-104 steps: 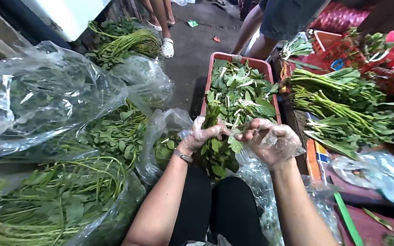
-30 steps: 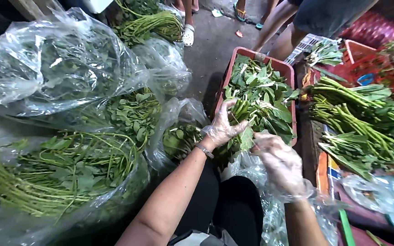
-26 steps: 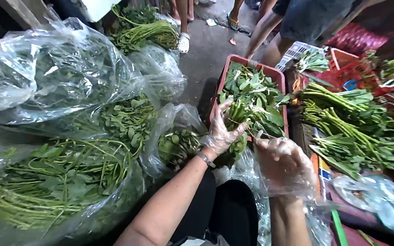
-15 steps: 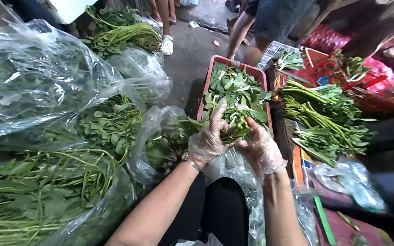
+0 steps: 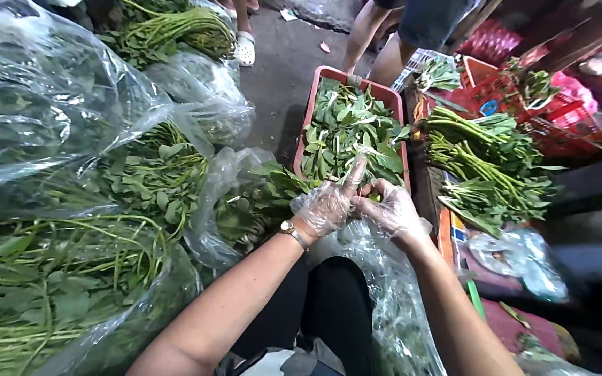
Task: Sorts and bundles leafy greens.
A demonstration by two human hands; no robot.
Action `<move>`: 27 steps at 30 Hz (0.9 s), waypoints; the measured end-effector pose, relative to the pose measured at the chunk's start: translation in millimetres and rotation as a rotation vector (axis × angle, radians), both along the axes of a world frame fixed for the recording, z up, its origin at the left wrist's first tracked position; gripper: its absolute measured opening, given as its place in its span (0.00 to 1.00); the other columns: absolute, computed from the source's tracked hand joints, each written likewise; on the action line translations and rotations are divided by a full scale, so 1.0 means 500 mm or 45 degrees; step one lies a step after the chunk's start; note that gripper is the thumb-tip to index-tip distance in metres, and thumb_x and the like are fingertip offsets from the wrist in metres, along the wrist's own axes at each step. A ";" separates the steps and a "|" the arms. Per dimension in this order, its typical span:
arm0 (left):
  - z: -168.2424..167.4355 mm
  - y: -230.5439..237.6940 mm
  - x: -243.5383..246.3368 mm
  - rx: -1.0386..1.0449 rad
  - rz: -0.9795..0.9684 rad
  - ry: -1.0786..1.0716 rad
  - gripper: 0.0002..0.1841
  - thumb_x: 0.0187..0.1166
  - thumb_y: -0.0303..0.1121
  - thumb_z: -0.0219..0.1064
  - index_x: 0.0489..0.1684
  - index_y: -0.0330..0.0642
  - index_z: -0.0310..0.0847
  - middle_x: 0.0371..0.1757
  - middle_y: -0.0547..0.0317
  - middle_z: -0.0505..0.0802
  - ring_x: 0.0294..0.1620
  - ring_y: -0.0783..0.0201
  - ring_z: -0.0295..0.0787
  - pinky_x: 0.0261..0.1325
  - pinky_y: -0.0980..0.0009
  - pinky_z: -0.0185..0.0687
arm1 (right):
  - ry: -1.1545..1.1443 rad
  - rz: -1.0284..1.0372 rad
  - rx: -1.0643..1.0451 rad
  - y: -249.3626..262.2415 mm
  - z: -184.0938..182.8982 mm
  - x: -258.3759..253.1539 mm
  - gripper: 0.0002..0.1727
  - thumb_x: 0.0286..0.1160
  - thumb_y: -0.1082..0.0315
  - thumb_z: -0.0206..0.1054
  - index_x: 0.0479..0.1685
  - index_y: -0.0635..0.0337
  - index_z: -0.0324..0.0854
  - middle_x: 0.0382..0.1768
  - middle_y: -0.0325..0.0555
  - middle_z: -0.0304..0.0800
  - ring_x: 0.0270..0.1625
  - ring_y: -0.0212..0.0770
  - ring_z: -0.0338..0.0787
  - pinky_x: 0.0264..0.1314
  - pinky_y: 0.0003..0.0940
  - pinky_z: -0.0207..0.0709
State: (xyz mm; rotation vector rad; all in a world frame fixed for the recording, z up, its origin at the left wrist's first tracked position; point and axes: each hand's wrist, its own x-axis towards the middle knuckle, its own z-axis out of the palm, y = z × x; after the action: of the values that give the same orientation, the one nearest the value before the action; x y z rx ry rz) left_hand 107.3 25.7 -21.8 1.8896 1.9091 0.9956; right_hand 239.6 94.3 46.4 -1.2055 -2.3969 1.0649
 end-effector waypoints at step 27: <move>0.252 0.036 -0.104 0.435 0.200 -1.078 0.19 0.88 0.38 0.62 0.71 0.39 0.71 0.52 0.61 0.91 0.51 0.72 0.89 0.59 0.71 0.86 | 0.619 0.153 -1.090 -0.131 0.055 0.085 0.25 0.92 0.57 0.39 0.75 0.61 0.69 0.43 0.38 0.95 0.37 0.33 0.94 0.35 0.28 0.88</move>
State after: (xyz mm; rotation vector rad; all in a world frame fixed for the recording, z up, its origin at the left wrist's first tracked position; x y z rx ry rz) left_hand 55.3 43.6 104.4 1.1286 1.4276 1.8806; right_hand 281.9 28.6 74.1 -0.8323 -1.6679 2.2426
